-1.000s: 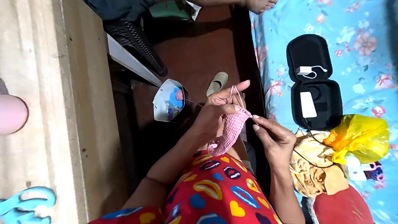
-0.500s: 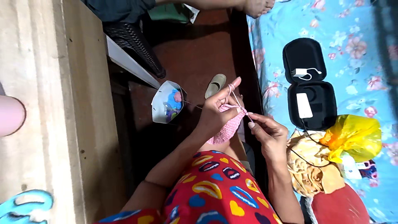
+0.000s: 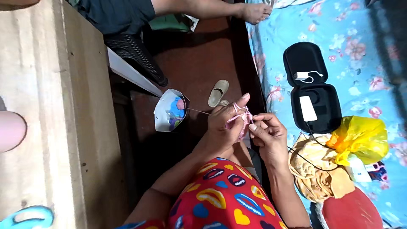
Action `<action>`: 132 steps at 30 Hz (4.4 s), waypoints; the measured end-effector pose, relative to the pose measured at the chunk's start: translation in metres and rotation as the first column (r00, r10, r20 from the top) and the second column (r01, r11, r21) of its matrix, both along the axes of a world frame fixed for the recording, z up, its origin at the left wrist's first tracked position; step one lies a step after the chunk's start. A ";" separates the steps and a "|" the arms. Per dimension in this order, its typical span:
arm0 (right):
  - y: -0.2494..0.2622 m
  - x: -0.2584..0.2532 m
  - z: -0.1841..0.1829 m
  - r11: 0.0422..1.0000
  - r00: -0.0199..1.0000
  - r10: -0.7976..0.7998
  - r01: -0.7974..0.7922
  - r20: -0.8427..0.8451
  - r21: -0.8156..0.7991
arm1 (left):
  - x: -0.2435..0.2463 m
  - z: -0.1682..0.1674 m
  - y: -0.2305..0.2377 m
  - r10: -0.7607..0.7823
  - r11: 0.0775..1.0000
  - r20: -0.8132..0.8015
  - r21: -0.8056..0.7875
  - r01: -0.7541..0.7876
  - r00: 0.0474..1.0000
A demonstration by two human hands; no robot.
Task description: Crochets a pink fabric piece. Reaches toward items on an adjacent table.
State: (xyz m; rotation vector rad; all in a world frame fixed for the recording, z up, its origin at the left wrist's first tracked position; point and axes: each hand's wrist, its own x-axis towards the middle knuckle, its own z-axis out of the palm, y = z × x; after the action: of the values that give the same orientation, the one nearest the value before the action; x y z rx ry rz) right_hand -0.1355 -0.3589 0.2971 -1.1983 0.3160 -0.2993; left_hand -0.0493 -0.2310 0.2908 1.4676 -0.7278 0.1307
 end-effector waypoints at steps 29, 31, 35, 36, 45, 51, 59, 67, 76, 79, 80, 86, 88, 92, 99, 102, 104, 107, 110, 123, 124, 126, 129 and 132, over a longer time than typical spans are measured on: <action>-0.013 -0.015 -0.010 0.952 0.997 0.007 0.018 0.081 -0.305 | 0.026 0.025 0.017 -0.422 0.906 -0.656 -0.276 0.321 0.626; -0.015 -0.014 -0.011 0.989 0.998 0.052 -0.045 0.042 -0.138 | 0.026 0.025 0.017 -0.421 0.905 -0.669 -0.264 0.332 0.613; -0.014 -0.012 -0.008 0.990 0.999 0.028 -0.032 -0.026 -0.138 | 0.022 0.027 0.016 -0.339 0.933 -0.650 -0.138 0.333 0.681; -0.013 -0.011 -0.007 0.979 1.000 0.007 -0.013 -0.028 -0.204 | 0.022 0.028 0.015 -0.308 0.942 -0.629 -0.096 0.321 0.714; 0.006 -0.007 -0.005 0.945 0.997 -0.046 0.061 0.055 -0.321 | 0.005 0.021 0.008 -0.001 0.986 -0.157 0.166 0.028 0.988; 0.005 0.004 0.007 0.989 1.000 -0.017 0.015 -0.012 -0.148 | -0.003 0.001 0.003 0.035 0.998 0.071 0.052 -0.039 0.997; 0.013 -0.002 -0.010 0.658 0.950 -0.178 0.310 0.258 -0.687 | 0.002 0.018 0.006 -0.077 0.991 -0.313 -0.126 0.039 0.946; 0.007 -0.003 -0.013 0.315 0.924 -0.122 0.383 0.363 -0.868 | 0.012 0.033 0.016 -0.196 0.980 -0.485 -0.134 0.149 0.853; -0.008 -0.011 -0.016 0.646 0.962 -0.021 0.222 0.273 -0.730 | 0.032 0.020 0.023 -0.419 0.908 -0.578 -0.285 0.307 0.700; -0.009 -0.012 -0.013 0.860 0.983 -0.032 0.119 0.181 -0.497 | 0.032 0.022 0.021 -0.453 0.892 -0.618 -0.315 0.326 0.643; -0.009 -0.012 -0.012 0.900 0.988 -0.030 0.093 0.152 -0.425 | 0.032 0.022 0.021 -0.461 0.887 -0.626 -0.323 0.329 0.628; -0.012 -0.006 -0.013 0.979 0.999 0.055 -0.054 -0.001 -0.198 | 0.022 0.028 0.019 -0.377 0.925 -0.648 -0.238 0.295 0.662; -0.010 -0.005 -0.013 0.967 0.999 0.033 -0.033 -0.003 -0.251 | 0.022 0.027 0.018 -0.340 0.939 -0.637 -0.187 0.289 0.692; -0.007 -0.005 -0.012 0.959 1.000 -0.002 0.003 0.006 -0.284 | 0.022 0.027 0.014 -0.212 0.974 -0.570 -0.056 0.220 0.794; 0.007 -0.004 -0.008 0.991 1.000 -0.015 0.015 0.001 -0.136 | 0.005 0.021 0.009 -0.019 0.990 -0.247 0.132 0.053 0.969; 0.010 -0.001 0.002 0.894 0.995 -0.043 0.078 0.088 -0.442 | -0.002 0.012 0.006 0.059 0.980 0.046 0.189 -0.067 0.997; 0.009 0.001 0.007 0.914 0.997 -0.045 0.065 0.060 -0.401 | -0.004 0.006 0.003 0.071 0.987 0.132 0.135 -0.089 0.989; 0.007 0.002 0.006 0.993 0.999 -0.038 0.039 0.006 -0.108 | -0.004 0.003 0.003 0.014 0.999 0.026 0.033 -0.015 1.000; 0.014 0.000 -0.001 0.940 0.986 -0.132 0.157 0.099 -0.303 | -0.002 0.012 0.005 -0.068 0.996 -0.204 -0.068 0.055 0.977; 0.009 -0.002 -0.015 0.279 0.919 -0.111 0.395 0.379 -0.876 | 0.020 0.036 0.020 -0.284 0.959 -0.587 -0.173 0.225 0.758; 0.008 -0.004 -0.015 0.286 0.925 -0.095 0.380 0.369 -0.880 | 0.023 0.033 0.022 -0.321 0.947 -0.595 -0.193 0.256 0.737; 0.006 -0.006 -0.015 0.304 0.932 -0.070 0.360 0.356 -0.882 | 0.033 0.026 0.025 -0.389 0.921 -0.599 -0.231 0.314 0.700; 0.003 -0.008 -0.016 0.329 0.937 -0.035 0.338 0.346 -0.882 | 0.041 0.022 0.030 -0.433 0.900 -0.605 -0.257 0.351 0.668; 0.000 -0.010 -0.017 0.422 0.943 -0.011 0.307 0.334 -0.853 | 0.043 0.020 0.033 -0.472 0.880 -0.608 -0.282 0.383 0.638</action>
State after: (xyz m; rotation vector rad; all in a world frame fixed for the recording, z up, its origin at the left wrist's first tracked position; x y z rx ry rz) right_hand -0.1455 -0.3588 0.2799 -2.1874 -0.0266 -0.8920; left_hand -0.0062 -0.1983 0.3110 1.0594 -0.4388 -0.6882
